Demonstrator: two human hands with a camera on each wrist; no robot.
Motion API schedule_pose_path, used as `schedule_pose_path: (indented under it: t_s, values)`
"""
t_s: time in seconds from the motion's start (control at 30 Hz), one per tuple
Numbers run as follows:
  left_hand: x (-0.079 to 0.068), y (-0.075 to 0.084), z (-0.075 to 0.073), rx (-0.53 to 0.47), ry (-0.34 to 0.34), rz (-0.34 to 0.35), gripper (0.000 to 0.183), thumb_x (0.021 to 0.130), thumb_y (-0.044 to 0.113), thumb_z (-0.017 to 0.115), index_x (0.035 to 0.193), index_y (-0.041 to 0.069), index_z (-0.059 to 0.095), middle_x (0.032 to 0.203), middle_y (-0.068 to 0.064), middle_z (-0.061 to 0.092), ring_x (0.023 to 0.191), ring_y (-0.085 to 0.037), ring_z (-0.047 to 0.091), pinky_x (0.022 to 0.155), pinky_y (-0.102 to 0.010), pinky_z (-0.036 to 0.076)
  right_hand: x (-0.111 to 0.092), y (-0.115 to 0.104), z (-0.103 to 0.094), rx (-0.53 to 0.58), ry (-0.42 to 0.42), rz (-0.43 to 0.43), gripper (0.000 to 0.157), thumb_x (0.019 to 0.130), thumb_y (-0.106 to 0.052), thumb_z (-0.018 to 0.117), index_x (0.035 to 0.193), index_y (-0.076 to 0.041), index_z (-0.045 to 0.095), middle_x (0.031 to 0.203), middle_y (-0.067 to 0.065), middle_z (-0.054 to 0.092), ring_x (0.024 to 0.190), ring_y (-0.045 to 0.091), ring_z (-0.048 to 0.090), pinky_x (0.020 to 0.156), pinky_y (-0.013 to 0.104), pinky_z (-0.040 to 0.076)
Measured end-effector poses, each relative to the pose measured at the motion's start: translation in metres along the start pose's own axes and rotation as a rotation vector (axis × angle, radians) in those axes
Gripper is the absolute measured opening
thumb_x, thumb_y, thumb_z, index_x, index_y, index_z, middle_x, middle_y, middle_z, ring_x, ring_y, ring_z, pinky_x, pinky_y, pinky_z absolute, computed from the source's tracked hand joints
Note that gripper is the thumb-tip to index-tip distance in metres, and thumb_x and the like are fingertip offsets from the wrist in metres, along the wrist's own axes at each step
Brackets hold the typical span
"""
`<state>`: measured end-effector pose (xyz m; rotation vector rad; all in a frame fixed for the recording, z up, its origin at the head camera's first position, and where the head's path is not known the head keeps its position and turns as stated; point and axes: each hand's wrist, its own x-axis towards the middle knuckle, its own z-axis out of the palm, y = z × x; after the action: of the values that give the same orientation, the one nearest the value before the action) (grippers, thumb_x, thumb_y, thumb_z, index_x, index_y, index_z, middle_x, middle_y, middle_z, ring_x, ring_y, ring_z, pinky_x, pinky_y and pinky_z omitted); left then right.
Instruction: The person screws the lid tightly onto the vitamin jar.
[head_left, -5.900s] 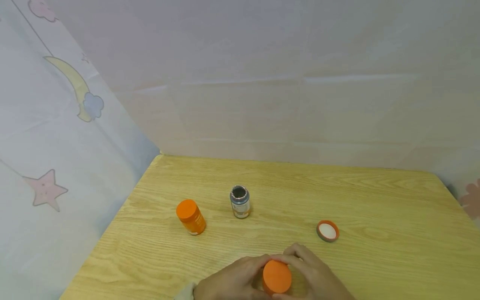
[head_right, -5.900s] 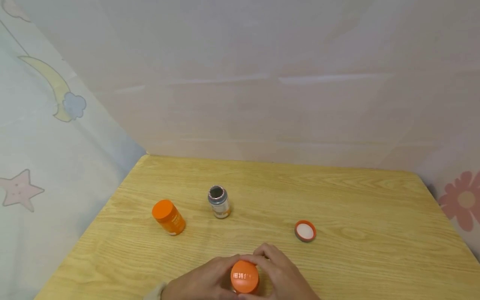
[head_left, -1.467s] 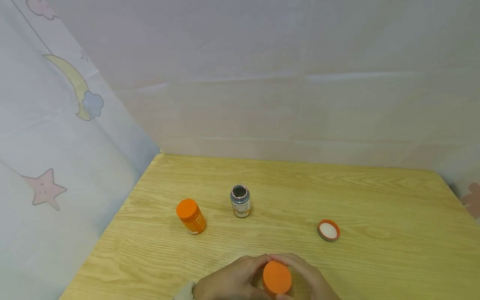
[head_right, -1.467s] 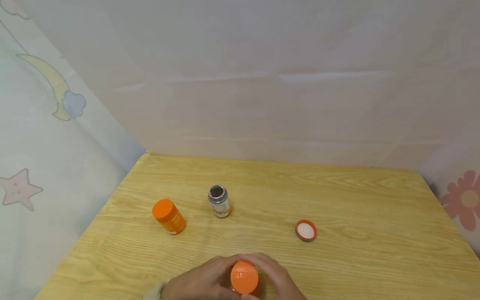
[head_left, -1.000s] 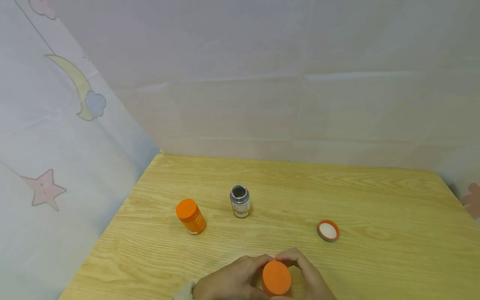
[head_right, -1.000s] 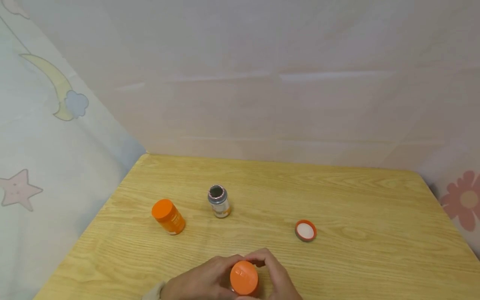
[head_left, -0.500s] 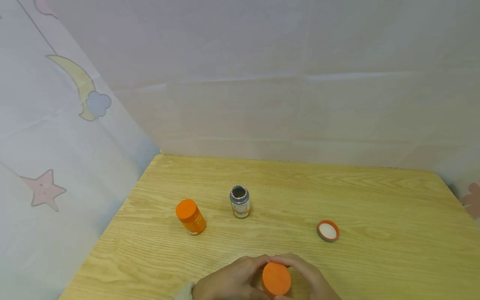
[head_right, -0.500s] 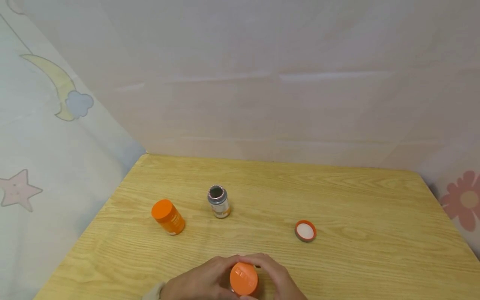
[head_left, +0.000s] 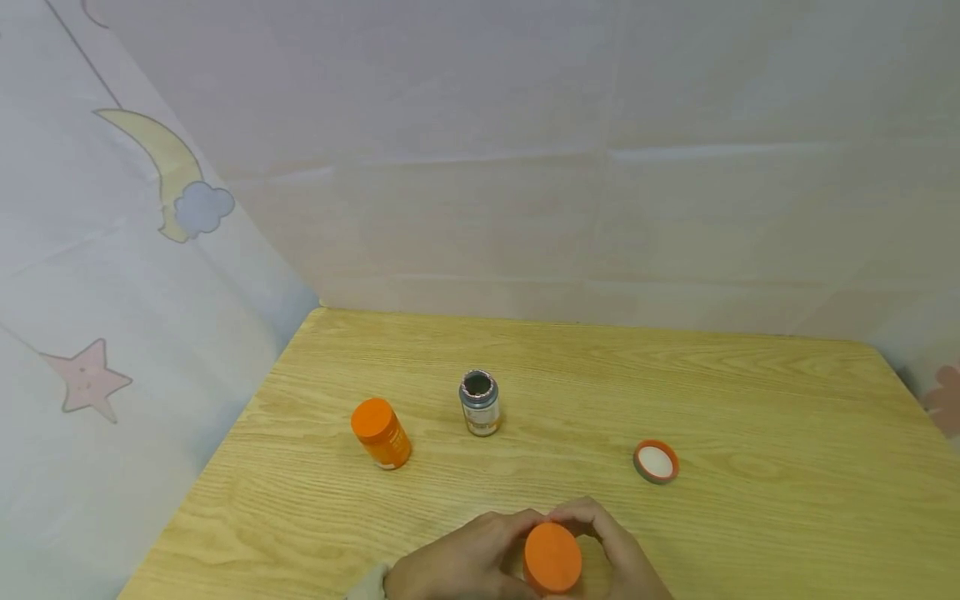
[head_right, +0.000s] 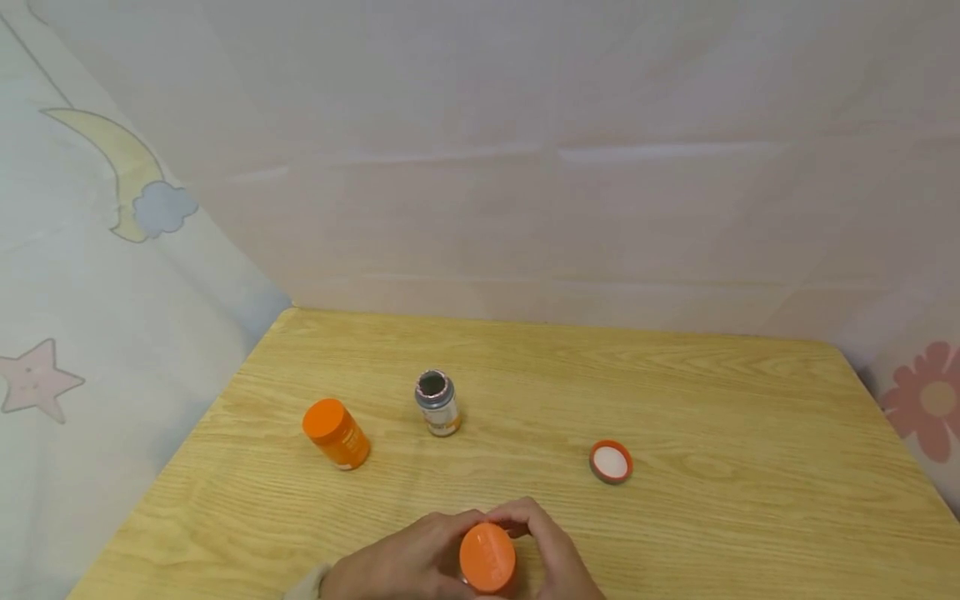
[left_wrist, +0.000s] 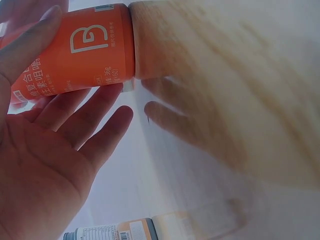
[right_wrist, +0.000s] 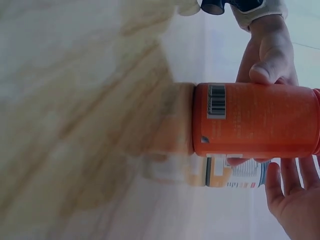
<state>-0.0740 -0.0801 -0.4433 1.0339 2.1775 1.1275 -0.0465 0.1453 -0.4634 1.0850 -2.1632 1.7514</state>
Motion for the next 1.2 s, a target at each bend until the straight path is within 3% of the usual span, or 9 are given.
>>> schedule_pose_path:
  t_s: [0.13,0.23,0.33,0.47,0.67,0.83,1.03,1.2]
  values:
    - [0.000,-0.001,0.000,0.018,0.001,0.014,0.063,0.092,0.038,0.070,0.147,0.030,0.041,0.138,0.015,0.056,0.120,0.004,0.053,0.102,-0.021,0.046,0.002,0.002,-0.004,-0.029,-0.067,-0.100,0.078,0.074,-0.014,0.087,0.137,0.007,0.047,0.130,0.008,0.060,0.117,0.011,0.056,0.102,0.017,0.041]
    - [-0.001,-0.001,0.001,-0.009,0.002,0.021,0.060,0.093,0.037,0.069,0.146,0.030,0.041,0.137,0.015,0.057,0.119,0.005,0.054,0.102,-0.020,0.045,0.001,0.002,-0.004,-0.047,-0.079,-0.135,0.072,0.079,-0.011,0.082,0.139,0.006,0.048,0.133,0.009,0.060,0.122,0.011,0.055,0.105,0.016,0.039]
    - [-0.001,-0.002,0.000,-0.056,-0.005,0.007,0.055,0.092,0.032,0.071,0.141,0.028,0.047,0.133,0.016,0.060,0.116,0.006,0.054,0.101,-0.020,0.045,0.000,0.000,-0.003,-0.054,-0.061,-0.113,0.065,0.079,-0.007,0.080,0.137,0.002,0.052,0.131,0.007,0.062,0.120,0.011,0.058,0.104,0.016,0.041]
    - [0.000,-0.001,0.000,-0.047,-0.009,-0.004,0.051,0.091,0.029,0.073,0.136,0.025,0.050,0.129,0.016,0.062,0.109,0.008,0.055,0.097,-0.017,0.046,-0.001,0.001,0.001,-0.031,-0.015,-0.091,0.067,0.074,-0.004,0.084,0.133,0.001,0.054,0.125,0.008,0.065,0.115,0.013,0.061,0.103,0.016,0.043]
    - [-0.001,-0.002,0.000,-0.118,-0.015,-0.025,0.047,0.089,0.026,0.075,0.131,0.024,0.054,0.122,0.017,0.064,0.102,0.008,0.057,0.091,-0.015,0.047,-0.001,-0.002,0.006,0.004,0.056,0.011,0.069,0.065,0.002,0.089,0.125,-0.003,0.056,0.118,0.006,0.064,0.109,0.010,0.061,0.099,0.016,0.044]
    - [0.000,-0.002,0.000,-0.102,-0.018,-0.028,0.048,0.090,0.030,0.074,0.133,0.024,0.053,0.125,0.017,0.063,0.105,0.008,0.056,0.095,-0.017,0.046,0.000,-0.005,0.004,-0.020,0.032,0.060,0.069,0.067,-0.001,0.089,0.126,-0.005,0.054,0.117,0.002,0.063,0.106,0.007,0.060,0.095,0.017,0.046]
    - [0.000,-0.002,0.000,-0.142,-0.029,-0.029,0.063,0.090,0.031,0.074,0.145,0.032,0.042,0.137,0.015,0.057,0.119,0.004,0.053,0.105,-0.021,0.042,0.001,-0.002,-0.002,-0.092,-0.047,-0.080,0.071,0.077,-0.011,0.084,0.138,0.001,0.051,0.129,0.005,0.062,0.115,0.009,0.057,0.101,0.015,0.041]
    - [-0.001,-0.001,0.000,-0.051,-0.015,-0.026,0.053,0.090,0.030,0.074,0.136,0.025,0.050,0.124,0.017,0.062,0.106,0.009,0.056,0.094,-0.016,0.046,0.000,0.000,-0.002,-0.059,-0.038,-0.119,0.066,0.077,-0.009,0.083,0.135,0.002,0.054,0.128,0.008,0.064,0.118,0.011,0.058,0.104,0.014,0.040]
